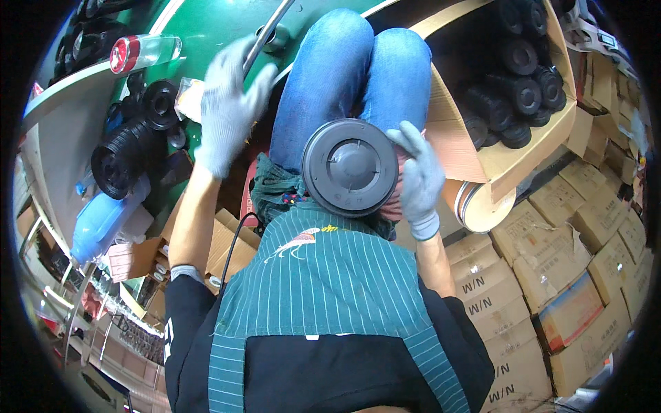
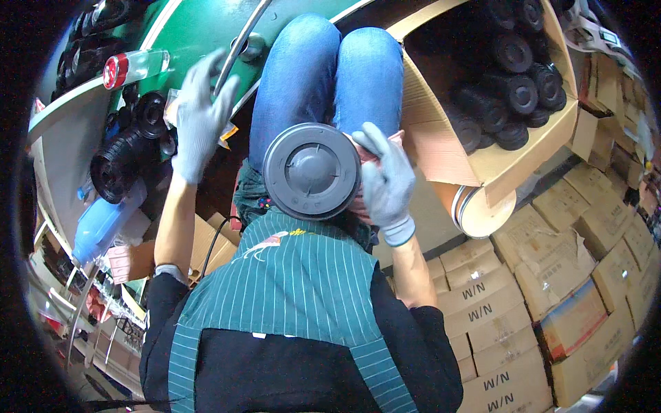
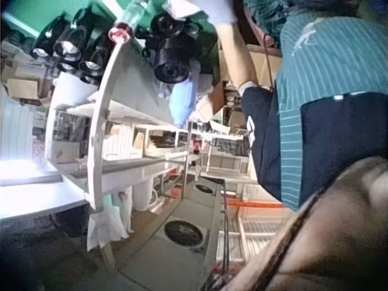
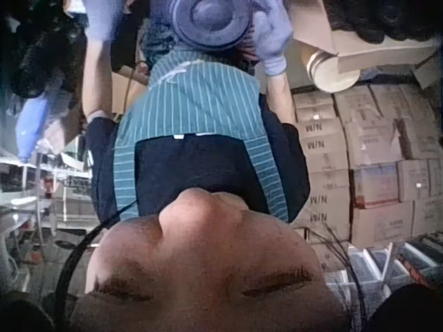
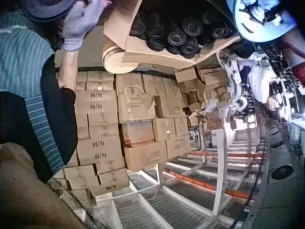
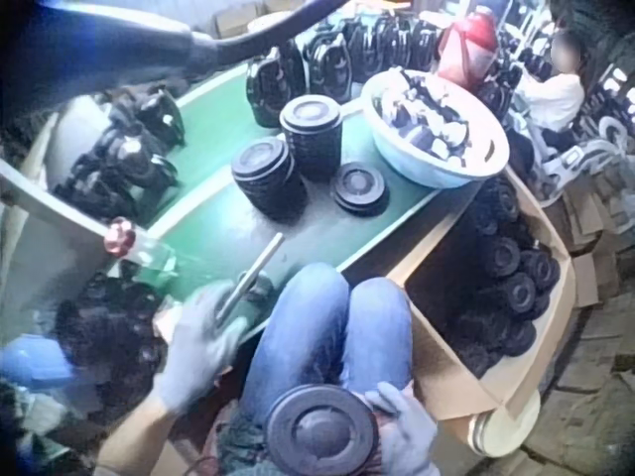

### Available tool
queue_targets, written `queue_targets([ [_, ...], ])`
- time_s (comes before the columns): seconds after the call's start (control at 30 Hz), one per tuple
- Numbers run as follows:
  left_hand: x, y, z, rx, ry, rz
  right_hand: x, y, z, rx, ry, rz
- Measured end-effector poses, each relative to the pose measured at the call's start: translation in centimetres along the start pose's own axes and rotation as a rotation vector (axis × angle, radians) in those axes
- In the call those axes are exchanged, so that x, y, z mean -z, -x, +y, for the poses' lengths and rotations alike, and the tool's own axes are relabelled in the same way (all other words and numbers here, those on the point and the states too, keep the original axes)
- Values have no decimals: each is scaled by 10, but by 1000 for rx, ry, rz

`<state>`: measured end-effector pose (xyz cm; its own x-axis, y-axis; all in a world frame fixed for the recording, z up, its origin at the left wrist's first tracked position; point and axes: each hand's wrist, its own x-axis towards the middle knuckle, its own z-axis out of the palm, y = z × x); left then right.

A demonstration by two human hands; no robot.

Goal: The person sits on the floor and repeatedly picks up black cylindrical containers, inserts a metal rod into the base, and places the assembled units into a cardboard box. The person handles the containers one at a time, using a cloth to wipe the interior before assembly.

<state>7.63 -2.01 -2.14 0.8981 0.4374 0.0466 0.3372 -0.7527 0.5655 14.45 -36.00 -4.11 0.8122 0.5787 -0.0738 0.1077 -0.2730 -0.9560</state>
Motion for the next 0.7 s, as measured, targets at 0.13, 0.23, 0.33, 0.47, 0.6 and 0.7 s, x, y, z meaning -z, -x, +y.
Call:
queue_targets([
  [0.13, 12, 59, 59, 264, 556, -468, -25, 13, -36, -137, -125, -56],
  [0.23, 2, 107, 78, 327, 841, -487, -28, 37, -35, -209, -265, -85],
  [0.33, 16, 125, 83, 316, 903, -506, -22, 56, -44, -198, -257, -138],
  [0.47, 22, 141, 83, 315, 993, -482, -23, 68, -47, -112, -224, -149],
  [0.6, 28, 148, 86, 320, 1004, -452, -24, 71, -53, -86, -268, -130],
  [0.7, 25, 143, 87, 293, 958, -407, -24, 62, -57, -37, -188, -122],
])
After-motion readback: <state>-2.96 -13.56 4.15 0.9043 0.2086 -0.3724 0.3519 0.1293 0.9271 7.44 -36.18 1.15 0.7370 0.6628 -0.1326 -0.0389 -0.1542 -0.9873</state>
